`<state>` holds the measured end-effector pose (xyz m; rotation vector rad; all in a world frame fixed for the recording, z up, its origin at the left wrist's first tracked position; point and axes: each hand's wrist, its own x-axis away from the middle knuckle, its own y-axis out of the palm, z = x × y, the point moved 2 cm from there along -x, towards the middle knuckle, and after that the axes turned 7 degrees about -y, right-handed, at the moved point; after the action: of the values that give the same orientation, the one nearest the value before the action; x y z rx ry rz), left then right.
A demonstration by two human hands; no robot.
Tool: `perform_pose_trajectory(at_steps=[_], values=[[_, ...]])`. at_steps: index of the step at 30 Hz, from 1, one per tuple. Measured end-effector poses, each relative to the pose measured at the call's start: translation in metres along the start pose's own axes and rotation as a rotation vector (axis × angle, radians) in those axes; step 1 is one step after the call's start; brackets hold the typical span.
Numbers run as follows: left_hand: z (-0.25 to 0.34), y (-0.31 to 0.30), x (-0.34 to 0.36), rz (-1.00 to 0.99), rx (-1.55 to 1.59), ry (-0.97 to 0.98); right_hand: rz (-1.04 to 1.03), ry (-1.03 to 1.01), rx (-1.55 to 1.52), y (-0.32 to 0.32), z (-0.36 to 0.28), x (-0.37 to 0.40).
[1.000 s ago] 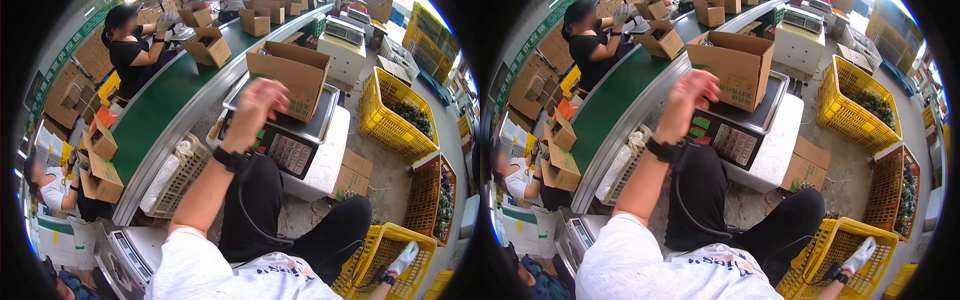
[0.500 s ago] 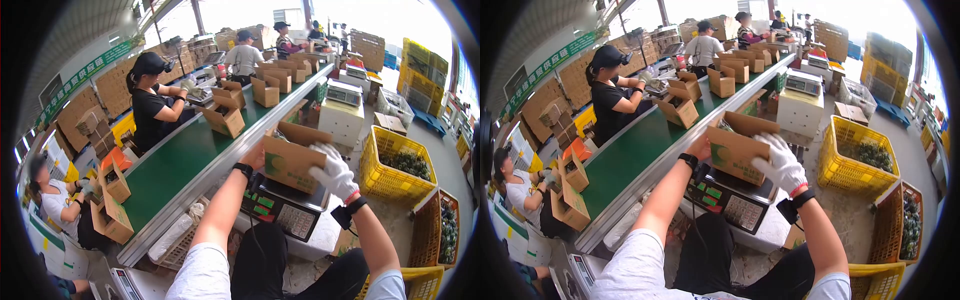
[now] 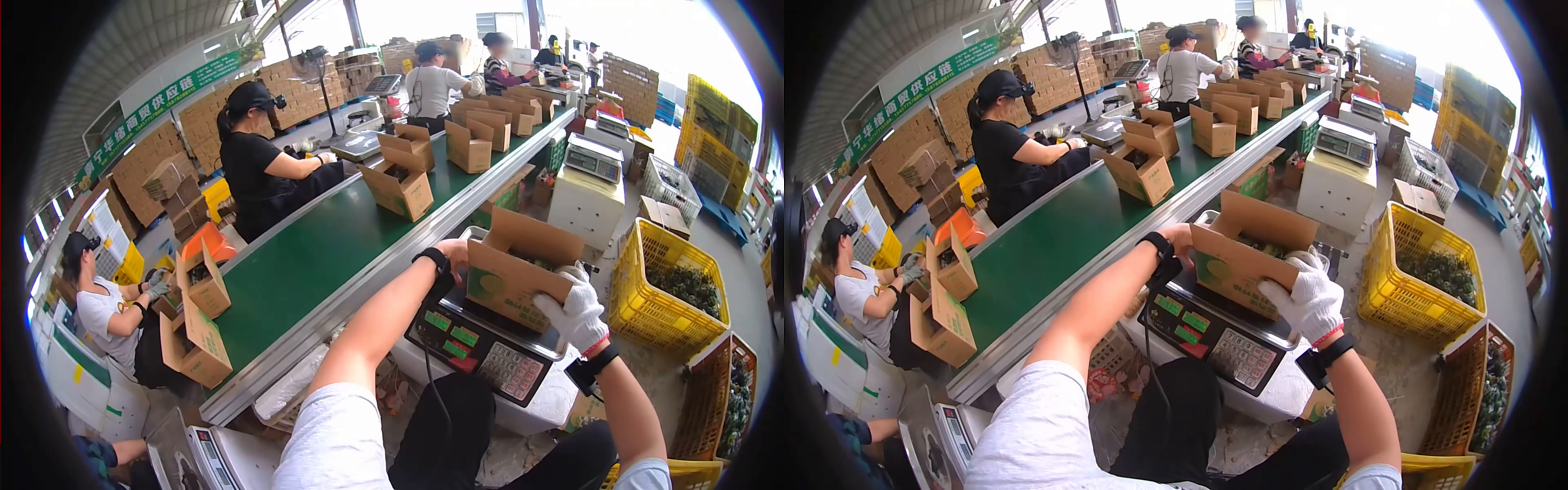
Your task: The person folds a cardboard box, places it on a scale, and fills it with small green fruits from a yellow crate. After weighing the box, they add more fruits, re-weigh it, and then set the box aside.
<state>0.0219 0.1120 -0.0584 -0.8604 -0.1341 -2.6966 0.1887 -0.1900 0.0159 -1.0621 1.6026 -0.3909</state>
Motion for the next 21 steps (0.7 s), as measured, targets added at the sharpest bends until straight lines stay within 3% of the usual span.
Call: perform_pose_trajectory(at_steps=[2,5,6,8,11,12,14,16,18,19,20,21], values=[[0.002,0.012,0.017,-0.012,-0.114,0.034,0.055,0.022,-0.018,-0.004,-0.015,0.003],[0.023,0.045,0.060,0.023,-0.660,0.367,0.174,-0.012,-0.026,-0.001,-0.011,0.008],[0.026,0.052,0.065,0.038,-0.470,0.252,0.218,-0.067,-0.017,-0.003,-0.008,0.015],[0.017,0.066,0.060,0.045,-0.090,-0.002,0.086,-0.027,-0.032,-0.020,-0.019,0.011],[0.010,0.075,0.069,0.126,-0.060,0.082,0.115,-0.235,-0.134,-0.042,-0.024,-0.007],[0.005,0.071,0.065,0.121,-0.062,0.080,0.213,-0.245,-0.160,-0.048,-0.028,-0.015],[-0.008,0.055,0.047,0.125,0.000,0.095,0.180,-0.203,-0.254,-0.054,-0.023,-0.041],[-0.024,0.046,0.026,0.138,0.022,0.111,0.102,-0.270,-0.083,-0.063,-0.020,-0.059],[-0.023,0.048,0.026,0.156,0.034,0.138,-0.156,-0.346,0.327,-0.068,-0.038,-0.076],[-0.018,0.056,0.036,0.187,0.033,0.130,-0.235,-0.330,0.244,-0.064,-0.047,-0.082],[-0.015,0.063,0.046,0.220,0.034,0.120,-0.335,-0.173,-0.015,-0.049,-0.038,-0.083],[-0.011,0.071,0.058,0.198,0.015,0.132,-0.465,0.102,-0.079,-0.039,-0.026,-0.082]])
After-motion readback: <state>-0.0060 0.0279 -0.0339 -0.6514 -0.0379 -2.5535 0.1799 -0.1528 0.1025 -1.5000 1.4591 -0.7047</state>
